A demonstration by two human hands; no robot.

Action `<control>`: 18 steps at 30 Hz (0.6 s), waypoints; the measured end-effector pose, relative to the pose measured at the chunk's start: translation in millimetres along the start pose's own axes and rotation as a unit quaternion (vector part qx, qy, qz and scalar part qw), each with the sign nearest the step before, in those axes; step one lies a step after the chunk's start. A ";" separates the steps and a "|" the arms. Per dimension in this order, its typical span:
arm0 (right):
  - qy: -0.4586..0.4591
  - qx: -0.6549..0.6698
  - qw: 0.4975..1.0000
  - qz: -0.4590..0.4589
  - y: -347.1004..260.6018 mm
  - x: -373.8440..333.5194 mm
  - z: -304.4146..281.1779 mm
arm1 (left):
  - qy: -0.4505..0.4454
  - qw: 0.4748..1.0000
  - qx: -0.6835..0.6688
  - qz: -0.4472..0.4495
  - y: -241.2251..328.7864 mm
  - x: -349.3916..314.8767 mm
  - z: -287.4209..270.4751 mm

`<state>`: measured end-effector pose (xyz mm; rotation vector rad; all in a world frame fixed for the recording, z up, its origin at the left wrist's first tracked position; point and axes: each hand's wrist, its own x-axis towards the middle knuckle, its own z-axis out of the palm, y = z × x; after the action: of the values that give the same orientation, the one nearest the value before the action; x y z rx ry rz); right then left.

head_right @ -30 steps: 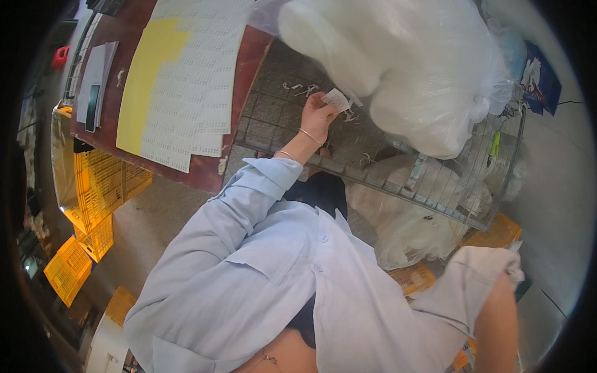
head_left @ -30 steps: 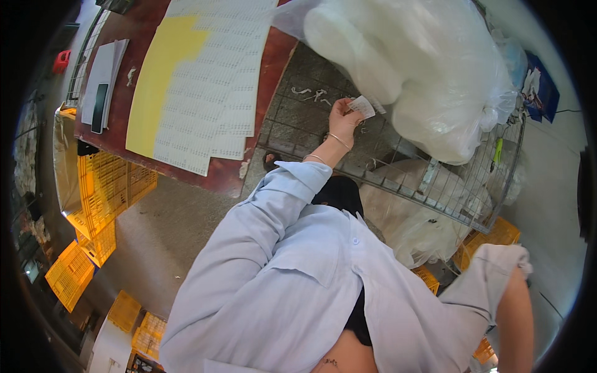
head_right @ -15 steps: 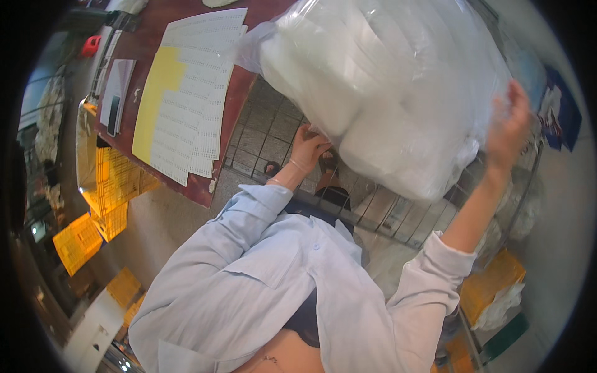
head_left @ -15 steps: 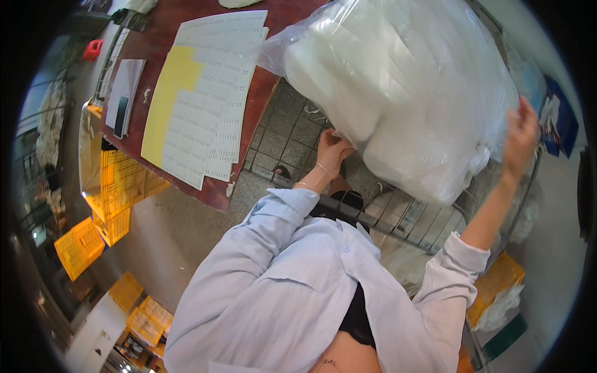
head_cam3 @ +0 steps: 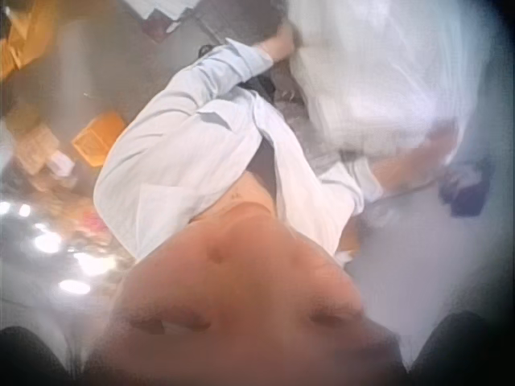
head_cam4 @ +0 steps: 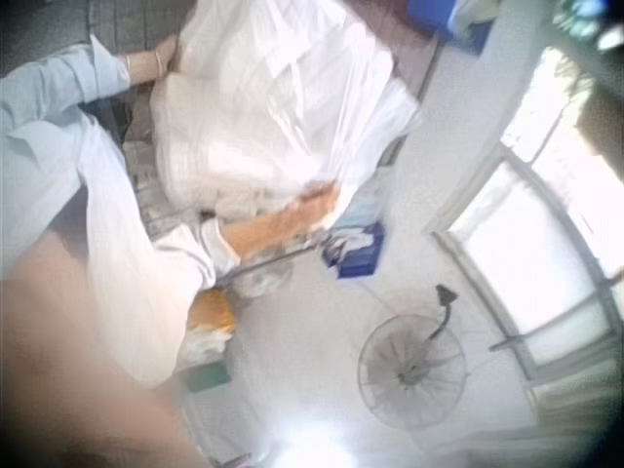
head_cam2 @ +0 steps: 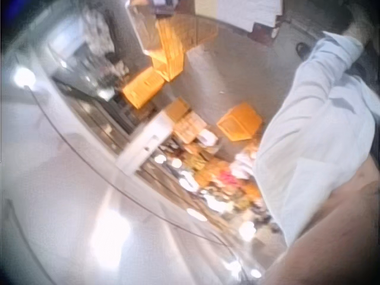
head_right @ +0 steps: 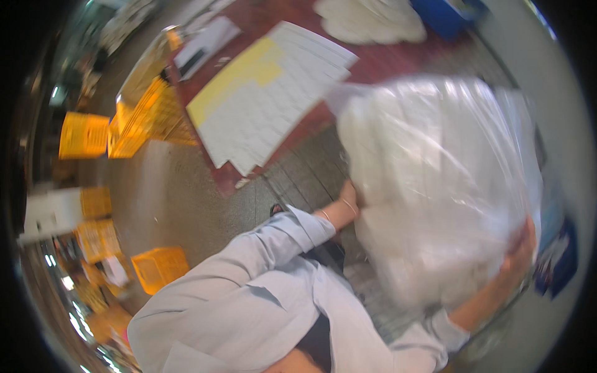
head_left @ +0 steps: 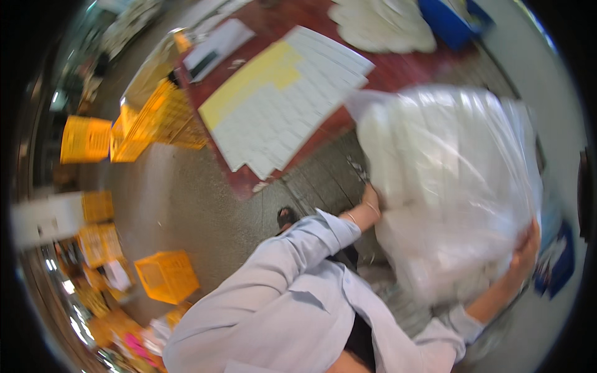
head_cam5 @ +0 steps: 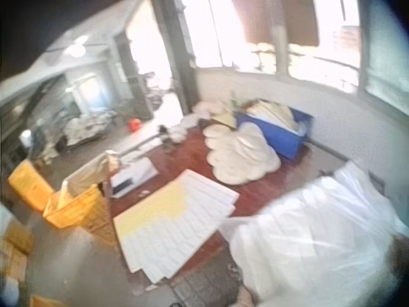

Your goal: The person removes white slipper soles from a plastic bag, stacks them, and places them into yellow crates. They then write on a paper list at a table and continue moving crates and slipper soles around the room.

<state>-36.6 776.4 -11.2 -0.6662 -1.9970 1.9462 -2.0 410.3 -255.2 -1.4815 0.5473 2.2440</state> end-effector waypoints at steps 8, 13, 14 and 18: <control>-0.247 -0.028 0.966 -0.069 -194.7 -103.2 132.0 | -0.479 0.853 0.092 -0.188 75.2 -153.8 -99.1; -0.259 -0.256 0.762 -0.535 -208.3 -273.5 222.0 | -0.581 0.714 0.104 -0.377 117.9 -238.7 -201.8; -0.189 -0.193 0.861 -0.430 -214.1 -298.0 254.3 | -0.695 0.657 0.217 -0.198 134.7 -253.2 -222.4; -0.154 -0.198 0.859 -0.447 -217.6 -411.2 365.7 | -0.663 0.724 0.047 -0.183 226.2 -301.1 -298.9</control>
<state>104.3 255.9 232.8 0.5050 -2.2930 1.1211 219.1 29.8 -61.4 0.3013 -0.1205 2.1966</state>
